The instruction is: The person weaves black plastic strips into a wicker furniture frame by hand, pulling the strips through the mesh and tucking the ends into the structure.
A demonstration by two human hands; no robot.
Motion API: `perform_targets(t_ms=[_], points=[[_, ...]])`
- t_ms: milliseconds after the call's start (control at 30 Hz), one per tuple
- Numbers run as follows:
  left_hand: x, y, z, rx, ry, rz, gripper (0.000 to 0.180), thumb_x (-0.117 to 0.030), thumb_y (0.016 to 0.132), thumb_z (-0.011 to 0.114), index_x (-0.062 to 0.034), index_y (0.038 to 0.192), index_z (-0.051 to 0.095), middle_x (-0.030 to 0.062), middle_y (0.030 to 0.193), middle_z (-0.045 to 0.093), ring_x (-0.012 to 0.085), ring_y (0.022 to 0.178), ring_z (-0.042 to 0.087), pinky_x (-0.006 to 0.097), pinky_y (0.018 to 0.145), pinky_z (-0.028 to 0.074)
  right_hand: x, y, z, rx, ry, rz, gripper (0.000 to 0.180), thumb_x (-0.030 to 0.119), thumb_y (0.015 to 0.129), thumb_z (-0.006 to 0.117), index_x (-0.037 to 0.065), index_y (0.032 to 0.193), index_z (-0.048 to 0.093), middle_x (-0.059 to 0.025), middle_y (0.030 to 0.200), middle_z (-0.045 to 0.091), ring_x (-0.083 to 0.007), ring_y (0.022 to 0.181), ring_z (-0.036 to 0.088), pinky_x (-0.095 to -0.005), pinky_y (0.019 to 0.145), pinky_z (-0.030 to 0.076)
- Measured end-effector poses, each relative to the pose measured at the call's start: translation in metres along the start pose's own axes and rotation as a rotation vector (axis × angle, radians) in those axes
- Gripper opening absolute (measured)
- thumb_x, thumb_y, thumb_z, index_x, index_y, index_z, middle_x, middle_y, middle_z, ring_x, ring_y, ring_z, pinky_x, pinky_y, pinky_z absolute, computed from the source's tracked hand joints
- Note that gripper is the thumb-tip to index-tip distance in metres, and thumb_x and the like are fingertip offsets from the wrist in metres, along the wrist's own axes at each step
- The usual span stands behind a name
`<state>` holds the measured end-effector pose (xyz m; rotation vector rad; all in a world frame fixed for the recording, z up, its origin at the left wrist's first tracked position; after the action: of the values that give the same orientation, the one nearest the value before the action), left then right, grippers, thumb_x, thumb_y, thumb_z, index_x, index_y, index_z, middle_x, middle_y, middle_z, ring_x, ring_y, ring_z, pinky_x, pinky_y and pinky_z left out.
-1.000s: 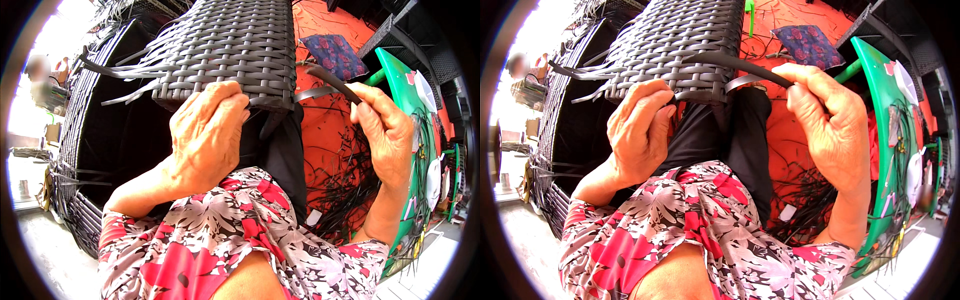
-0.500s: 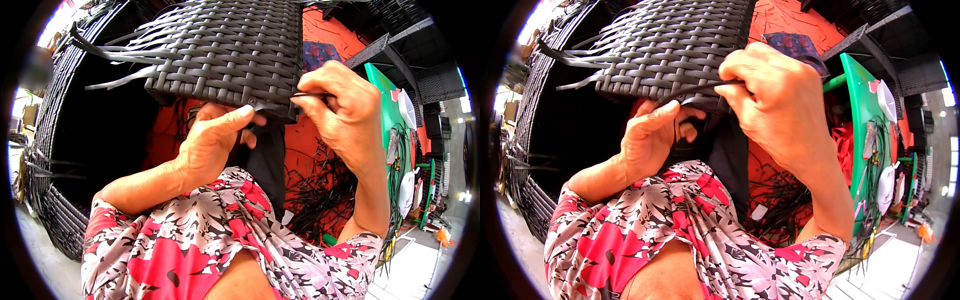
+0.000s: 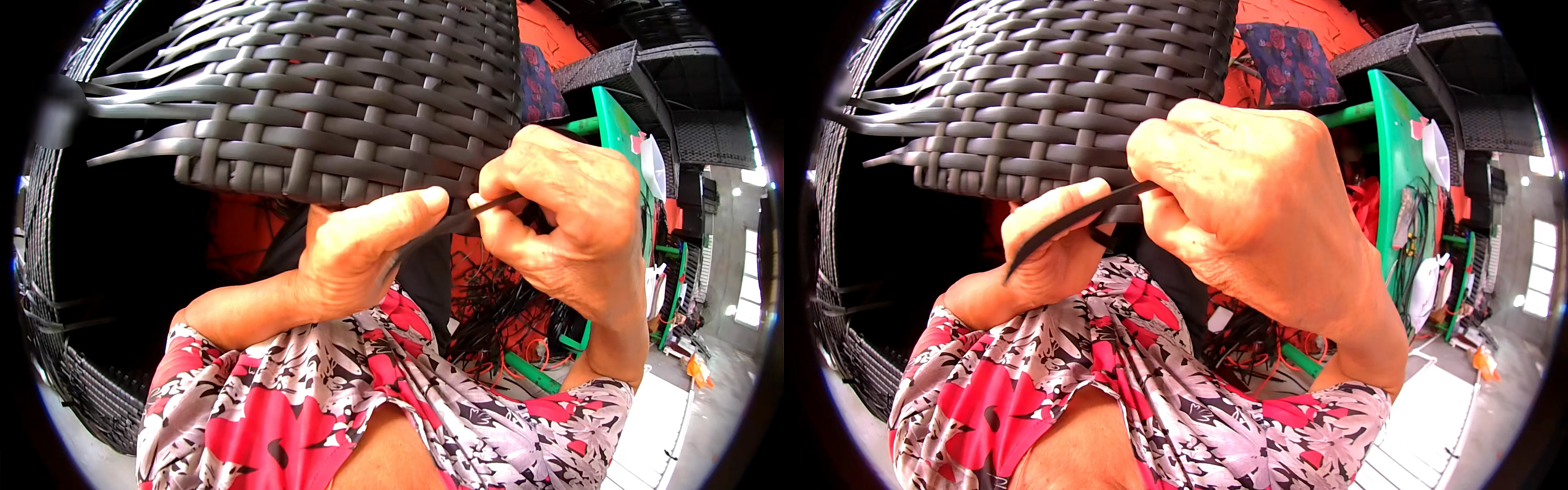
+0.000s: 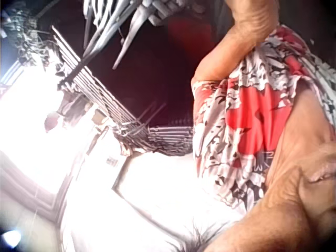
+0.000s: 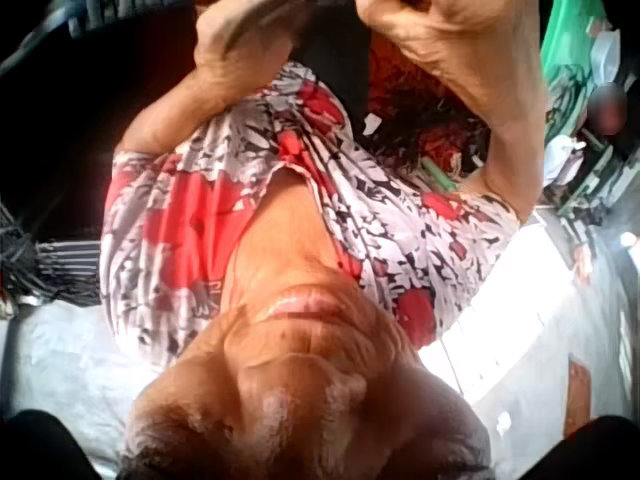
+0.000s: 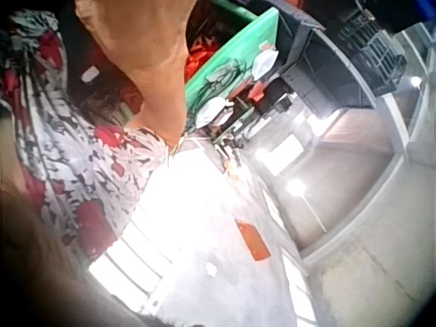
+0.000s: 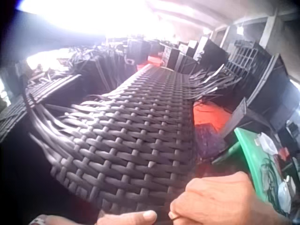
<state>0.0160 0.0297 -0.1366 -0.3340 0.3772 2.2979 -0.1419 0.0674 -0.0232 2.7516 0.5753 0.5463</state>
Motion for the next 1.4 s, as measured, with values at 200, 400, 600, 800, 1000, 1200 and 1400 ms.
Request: perform_targets(t_ms=[200, 400, 600, 800, 1000, 1200, 1400], points=[[-0.01, -0.003, 0.008, -0.213, 0.504, -0.288, 0.047, -0.015, 0.089, 0.056, 0.004, 0.133, 0.051, 0.0147, 0.126, 0.062, 0.0239, 0.116, 0.058, 0.039, 0.102, 0.043, -0.012, 0.014, 0.01, -0.101, -0.019, 0.031, 0.021, -0.01, 0.062, 0.066, 0.005, 0.074, 0.056, 0.0015, 0.062, 0.048, -0.0073, 0.05, 0.04, -0.0244, 0.045, 0.03], [-0.011, 0.0, 0.018, -0.316, 0.103, -0.329, 0.028, -0.005, 0.089, 0.066, -0.0002, 0.116, 0.066, 0.0081, 0.112, 0.068, 0.0155, 0.099, 0.064, 0.031, 0.092, 0.049, -0.019, -0.007, 0.004, 0.011, 0.251, 0.326, 0.02, -0.009, 0.071, 0.07, 0.002, 0.085, 0.062, 0.0024, 0.075, 0.054, -0.0047, 0.062, 0.045, -0.0211, 0.056, 0.038], [-0.01, 0.007, 0.021, -0.301, -0.183, -0.374, 0.021, -0.007, 0.088, 0.068, 0.0047, 0.106, 0.068, 0.0085, 0.104, 0.07, 0.0153, 0.098, 0.064, 0.031, 0.094, 0.047, -0.007, -0.025, -0.03, -0.174, 0.512, 0.427, 0.028, 0.023, 0.096, 0.063, -0.004, 0.101, 0.066, -0.0037, 0.079, 0.057, -0.0065, 0.063, 0.047, -0.0211, 0.055, 0.036], [0.007, 0.013, 0.008, -0.379, -0.013, -0.319, 0.017, -0.008, 0.088, 0.07, 0.0028, 0.101, 0.069, 0.0074, 0.1, 0.07, 0.0139, 0.097, 0.063, 0.029, 0.092, 0.046, 0.0, -0.049, -0.022, -0.031, 0.17, 0.432, 0.013, 0.011, 0.088, 0.069, -0.002, 0.092, 0.066, -0.0045, 0.07, 0.06, -0.0107, 0.057, 0.053, -0.0241, 0.053, 0.039], [0.024, 0.022, -0.009, -0.341, -0.059, -0.314, 0.015, -0.009, 0.087, 0.071, 0.0012, 0.099, 0.071, 0.0063, 0.099, 0.07, 0.0125, 0.096, 0.062, 0.028, 0.093, 0.045, 0.003, -0.059, -0.013, -0.053, -0.016, 0.481, 0.024, 0.009, 0.079, 0.077, 0.002, 0.069, 0.056, -0.0037, 0.06, 0.052, -0.0134, 0.05, 0.047, -0.0262, 0.048, 0.034], [0.037, 0.03, -0.02, -0.266, -0.031, -0.242, 0.016, -0.008, 0.087, 0.071, 0.0018, 0.1, 0.071, 0.0066, 0.1, 0.071, 0.0123, 0.097, 0.063, 0.028, 0.094, 0.045, 0.0, -0.063, -0.007, -0.087, -0.157, 0.408, 0.034, 0.003, 0.074, 0.076, 0.005, 0.06, 0.045, 0.0001, 0.051, 0.042, -0.0095, 0.043, 0.039, -0.0256, 0.042, 0.029], [0.041, 0.04, -0.023, -0.201, -0.082, -0.249, 0.014, -0.006, 0.086, 0.07, 0.0018, 0.098, 0.072, 0.0071, 0.099, 0.072, 0.0132, 0.098, 0.063, 0.029, 0.096, 0.043, -0.004, -0.062, -0.003, -0.169, -0.275, 0.41, 0.035, 0.0, 0.074, 0.074, 0.005, 0.06, 0.043, 0.0011, 0.05, 0.04, -0.0092, 0.042, 0.037, -0.0254, 0.042, 0.03]])
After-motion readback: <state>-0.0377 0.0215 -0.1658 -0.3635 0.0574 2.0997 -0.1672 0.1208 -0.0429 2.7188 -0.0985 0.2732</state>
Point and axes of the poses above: each hand's wrist, its own y-axis towards the middle knuckle, its own z-axis out of the palm, x = y × z, the point moved 1 cm from there along y, towards the middle knuckle
